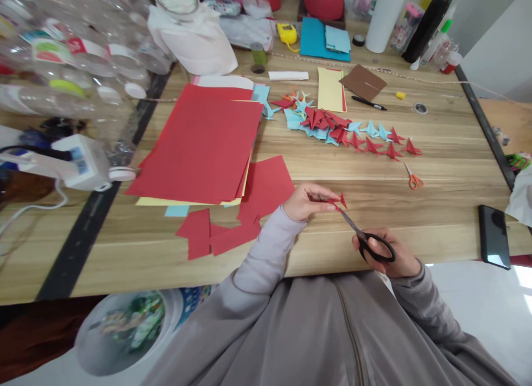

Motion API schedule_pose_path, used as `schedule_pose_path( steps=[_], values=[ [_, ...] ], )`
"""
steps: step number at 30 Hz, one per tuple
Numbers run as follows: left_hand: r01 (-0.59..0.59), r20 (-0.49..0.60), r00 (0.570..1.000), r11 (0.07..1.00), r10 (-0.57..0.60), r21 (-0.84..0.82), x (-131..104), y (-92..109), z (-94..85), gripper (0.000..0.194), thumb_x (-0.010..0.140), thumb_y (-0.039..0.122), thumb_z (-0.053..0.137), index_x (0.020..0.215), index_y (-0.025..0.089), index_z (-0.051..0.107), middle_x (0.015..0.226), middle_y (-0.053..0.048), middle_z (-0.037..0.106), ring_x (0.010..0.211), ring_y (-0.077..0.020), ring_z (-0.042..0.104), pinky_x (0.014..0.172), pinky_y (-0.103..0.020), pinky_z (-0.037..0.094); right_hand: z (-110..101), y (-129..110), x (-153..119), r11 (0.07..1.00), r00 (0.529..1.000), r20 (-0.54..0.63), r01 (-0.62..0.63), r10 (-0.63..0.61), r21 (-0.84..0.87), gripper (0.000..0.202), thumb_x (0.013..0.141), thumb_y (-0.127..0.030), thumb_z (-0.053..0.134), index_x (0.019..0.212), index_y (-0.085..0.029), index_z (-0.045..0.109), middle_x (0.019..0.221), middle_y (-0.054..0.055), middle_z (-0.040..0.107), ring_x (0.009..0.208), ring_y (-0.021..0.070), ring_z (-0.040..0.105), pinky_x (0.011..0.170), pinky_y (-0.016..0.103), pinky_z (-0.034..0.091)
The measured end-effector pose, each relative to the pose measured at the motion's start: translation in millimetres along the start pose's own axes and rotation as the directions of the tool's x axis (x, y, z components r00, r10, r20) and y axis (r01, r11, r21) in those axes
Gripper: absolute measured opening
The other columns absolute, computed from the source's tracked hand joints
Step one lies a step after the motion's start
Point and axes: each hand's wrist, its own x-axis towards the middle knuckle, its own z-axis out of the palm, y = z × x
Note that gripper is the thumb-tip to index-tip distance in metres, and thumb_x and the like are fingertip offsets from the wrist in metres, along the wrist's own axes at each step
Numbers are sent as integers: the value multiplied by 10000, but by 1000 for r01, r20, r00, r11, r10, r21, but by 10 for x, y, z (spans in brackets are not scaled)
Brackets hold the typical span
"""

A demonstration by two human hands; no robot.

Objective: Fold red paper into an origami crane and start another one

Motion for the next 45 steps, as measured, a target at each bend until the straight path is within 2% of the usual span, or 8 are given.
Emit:
schedule_pose_path(
  steps=[19,25,28,31,34,36,40,45],
  values=[
    [38,-33,999,999,-38,-20,-2,3,18,346,441,283,894,743,165,772,673,-67,729,525,-112,612,450,-185,410,-18,-13,-4,997,998,-8,-59,59,-56,517,723,-635,635,798,-125,599,341,-79,412,289,37,246,355,215,119],
    [-7,-117,993,975,-20,-224,39,30,47,318,461,191,877,760,178,768,585,-28,693,390,-39,471,383,-163,309,-11,15,-33,997,999,-39,-37,34,-67,532,724,-620,635,881,-112,632,369,-69,431,296,48,282,354,214,144],
    [-36,-149,989,932,-20,-361,59,48,36,295,507,148,843,788,176,759,649,-43,712,412,-31,467,408,-167,324,-71,38,2,980,981,-195,-29,-10,-199,561,740,-588,624,1045,-117,603,419,-60,490,336,72,333,375,215,211],
    [21,-115,990,900,-79,-435,68,60,27,228,582,150,799,804,148,744,664,-66,706,451,-57,509,427,-180,348,-233,64,74,829,845,-489,-104,-218,-549,532,762,-468,638,1182,-159,534,562,-16,613,467,128,496,469,235,329],
    [79,-73,990,891,-125,-448,74,59,38,196,665,164,747,853,113,722,657,-77,689,454,-67,519,436,-186,363,-460,61,136,461,636,-630,-440,-445,-771,408,801,-363,587,1171,-190,570,755,58,691,647,200,614,572,277,368],
    [98,-60,988,887,-140,-450,81,55,56,178,711,170,710,871,94,708,651,-77,679,453,-66,523,445,-184,373,-601,35,158,278,631,-638,-580,-442,-766,377,841,-335,544,1186,-185,567,822,92,701,699,231,634,586,291,362],
    [122,-40,987,877,-158,-465,99,45,84,183,733,190,684,877,79,703,628,-67,662,443,-69,519,434,-181,364,-768,-11,180,55,668,-646,-678,-370,-733,312,891,-321,492,1138,-152,581,904,146,690,760,258,639,599,305,365],
    [142,-66,979,876,-194,-461,117,11,86,164,737,204,683,851,89,709,616,-66,662,452,-70,522,431,-176,373,-746,9,225,-14,653,-543,-646,-528,-763,288,899,-323,481,1041,-126,636,989,190,641,856,281,615,680,348,405]
  ],
)
